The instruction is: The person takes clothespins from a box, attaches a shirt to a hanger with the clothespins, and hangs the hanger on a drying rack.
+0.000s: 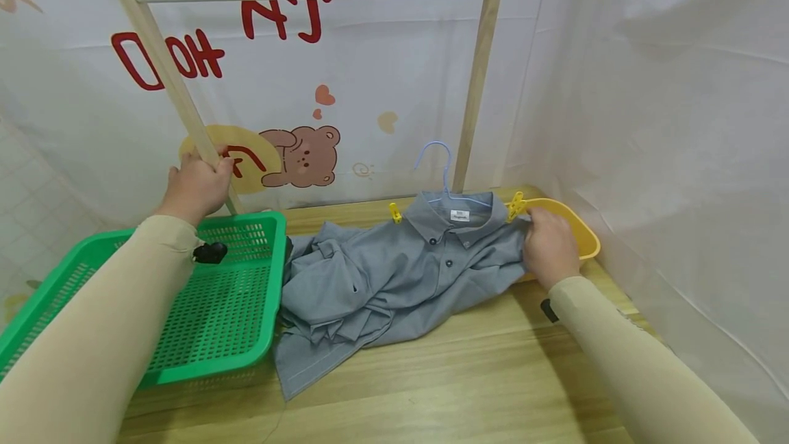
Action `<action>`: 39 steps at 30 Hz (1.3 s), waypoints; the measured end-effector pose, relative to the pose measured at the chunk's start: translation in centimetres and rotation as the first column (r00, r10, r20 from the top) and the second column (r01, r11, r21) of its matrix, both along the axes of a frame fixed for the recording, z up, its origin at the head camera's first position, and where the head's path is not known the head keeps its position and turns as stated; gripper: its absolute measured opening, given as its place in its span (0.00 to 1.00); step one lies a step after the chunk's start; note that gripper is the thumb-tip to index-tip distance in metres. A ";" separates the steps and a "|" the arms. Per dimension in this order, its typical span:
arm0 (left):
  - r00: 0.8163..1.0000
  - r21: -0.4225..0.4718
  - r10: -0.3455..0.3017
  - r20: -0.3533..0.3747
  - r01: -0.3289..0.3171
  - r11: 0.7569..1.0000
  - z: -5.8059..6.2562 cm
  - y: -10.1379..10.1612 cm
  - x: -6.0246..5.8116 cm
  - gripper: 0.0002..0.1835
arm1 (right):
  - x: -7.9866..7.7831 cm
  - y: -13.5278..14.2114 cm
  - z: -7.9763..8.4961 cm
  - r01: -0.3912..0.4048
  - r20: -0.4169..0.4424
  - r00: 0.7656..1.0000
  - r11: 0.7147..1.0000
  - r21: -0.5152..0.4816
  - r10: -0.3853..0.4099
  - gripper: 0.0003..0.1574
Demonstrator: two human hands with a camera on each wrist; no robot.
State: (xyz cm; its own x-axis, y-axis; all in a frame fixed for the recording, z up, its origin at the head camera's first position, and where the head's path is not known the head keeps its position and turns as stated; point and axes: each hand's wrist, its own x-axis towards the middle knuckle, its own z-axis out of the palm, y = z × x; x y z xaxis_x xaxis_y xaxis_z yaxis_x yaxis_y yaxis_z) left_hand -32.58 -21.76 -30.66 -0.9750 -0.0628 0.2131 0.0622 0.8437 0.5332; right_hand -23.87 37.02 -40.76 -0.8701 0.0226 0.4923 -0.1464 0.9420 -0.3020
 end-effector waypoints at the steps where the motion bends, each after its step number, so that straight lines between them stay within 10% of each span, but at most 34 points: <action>1: 1.000 0.000 0.000 0.002 0.000 1.000 0.0 0.0 0.0 0.34 | 0.0 0.0 0.1 0.004 0.010 1.000 1.000 -0.005 -0.004 0.24; 18: 1.000 0.003 -0.010 0.021 0.010 1.000 0.1 -0.2 0.0 0.36 | -0.3 -0.6 3.4 0.041 0.107 0.993 0.999 -0.007 -0.040 0.26; 39: 0.999 -0.013 -0.006 0.046 0.007 1.000 0.1 -0.5 -0.1 0.38 | -0.8 -2.9 7.1 0.042 0.028 0.999 0.999 0.002 -0.042 0.27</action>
